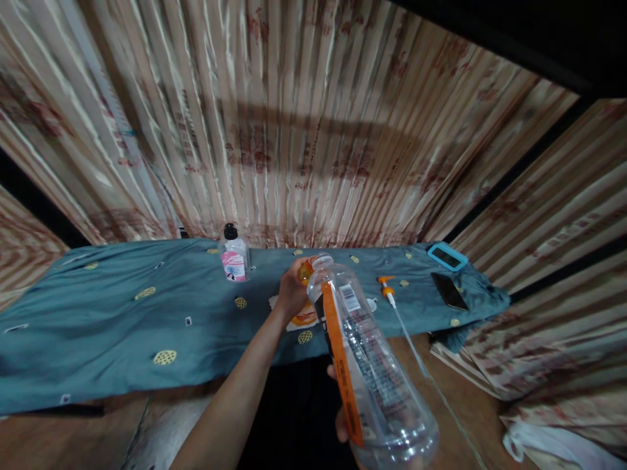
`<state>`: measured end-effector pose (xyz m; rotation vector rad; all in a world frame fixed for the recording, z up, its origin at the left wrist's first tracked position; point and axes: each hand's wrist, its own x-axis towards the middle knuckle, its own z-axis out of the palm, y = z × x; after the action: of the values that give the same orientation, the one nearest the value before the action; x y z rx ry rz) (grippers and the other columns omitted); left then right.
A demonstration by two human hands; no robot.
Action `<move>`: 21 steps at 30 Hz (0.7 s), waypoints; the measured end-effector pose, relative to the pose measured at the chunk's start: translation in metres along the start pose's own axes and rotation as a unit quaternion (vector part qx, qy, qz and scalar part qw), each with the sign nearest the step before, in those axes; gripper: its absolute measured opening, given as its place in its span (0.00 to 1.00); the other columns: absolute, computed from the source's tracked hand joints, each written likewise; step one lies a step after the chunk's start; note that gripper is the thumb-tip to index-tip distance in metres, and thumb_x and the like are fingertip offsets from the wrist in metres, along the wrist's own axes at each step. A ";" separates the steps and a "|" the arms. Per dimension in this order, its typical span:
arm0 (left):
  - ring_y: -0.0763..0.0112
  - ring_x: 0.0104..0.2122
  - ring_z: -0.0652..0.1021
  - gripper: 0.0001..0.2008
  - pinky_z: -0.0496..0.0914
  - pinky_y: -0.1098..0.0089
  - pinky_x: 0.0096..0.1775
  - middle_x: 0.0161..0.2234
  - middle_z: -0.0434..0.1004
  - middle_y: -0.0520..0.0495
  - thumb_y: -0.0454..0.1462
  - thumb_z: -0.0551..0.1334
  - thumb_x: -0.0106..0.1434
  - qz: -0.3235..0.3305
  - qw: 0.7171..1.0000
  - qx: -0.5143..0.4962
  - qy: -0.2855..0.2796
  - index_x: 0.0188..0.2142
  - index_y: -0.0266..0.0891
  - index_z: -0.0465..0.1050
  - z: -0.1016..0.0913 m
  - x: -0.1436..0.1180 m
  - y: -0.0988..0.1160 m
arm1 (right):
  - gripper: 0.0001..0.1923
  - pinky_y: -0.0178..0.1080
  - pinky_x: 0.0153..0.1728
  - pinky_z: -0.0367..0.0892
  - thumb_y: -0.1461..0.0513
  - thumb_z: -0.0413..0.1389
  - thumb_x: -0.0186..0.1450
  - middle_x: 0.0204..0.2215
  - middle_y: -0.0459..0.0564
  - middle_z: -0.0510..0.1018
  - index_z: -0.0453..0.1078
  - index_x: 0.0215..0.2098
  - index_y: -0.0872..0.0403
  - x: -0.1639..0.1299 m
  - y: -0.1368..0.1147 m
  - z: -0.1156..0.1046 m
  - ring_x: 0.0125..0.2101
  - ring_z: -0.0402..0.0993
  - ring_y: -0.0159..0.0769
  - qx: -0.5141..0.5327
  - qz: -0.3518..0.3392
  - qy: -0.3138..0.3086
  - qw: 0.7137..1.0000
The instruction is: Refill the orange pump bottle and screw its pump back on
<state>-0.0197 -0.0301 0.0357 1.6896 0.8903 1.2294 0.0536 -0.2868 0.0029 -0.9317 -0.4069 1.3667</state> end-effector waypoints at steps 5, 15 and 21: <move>0.60 0.39 0.83 0.16 0.76 0.63 0.44 0.41 0.84 0.42 0.40 0.68 0.57 0.001 1.000 -0.004 -0.002 0.43 0.38 0.73 0.000 0.001 0.000 | 0.25 0.29 0.14 0.65 0.45 0.56 0.68 0.29 0.45 0.77 0.70 0.49 0.57 0.015 -0.012 -0.029 0.19 0.69 0.26 -0.005 0.050 -0.052 0.997; 0.59 0.38 0.83 0.15 0.75 0.63 0.44 0.40 0.83 0.42 0.41 0.69 0.56 0.003 1.000 0.008 0.003 0.41 0.38 0.73 0.000 0.001 0.001 | 0.31 0.26 0.10 0.58 0.40 0.57 0.65 0.27 0.44 0.76 0.71 0.49 0.57 0.009 -0.002 -0.031 0.14 0.63 0.21 -0.001 0.024 -0.071 0.997; 0.60 0.39 0.83 0.17 0.76 0.62 0.45 0.42 0.84 0.42 0.40 0.69 0.57 0.002 1.000 0.006 0.000 0.45 0.38 0.73 0.000 0.001 -0.003 | 0.19 0.34 0.25 0.73 0.49 0.56 0.70 0.37 0.49 0.78 0.70 0.50 0.55 0.003 -0.001 0.000 0.28 0.74 0.29 0.006 -0.034 0.007 0.999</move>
<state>-0.0193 -0.0284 0.0328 1.7015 0.8963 1.2280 0.0554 -0.2842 0.0030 -0.9086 -0.4156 1.2988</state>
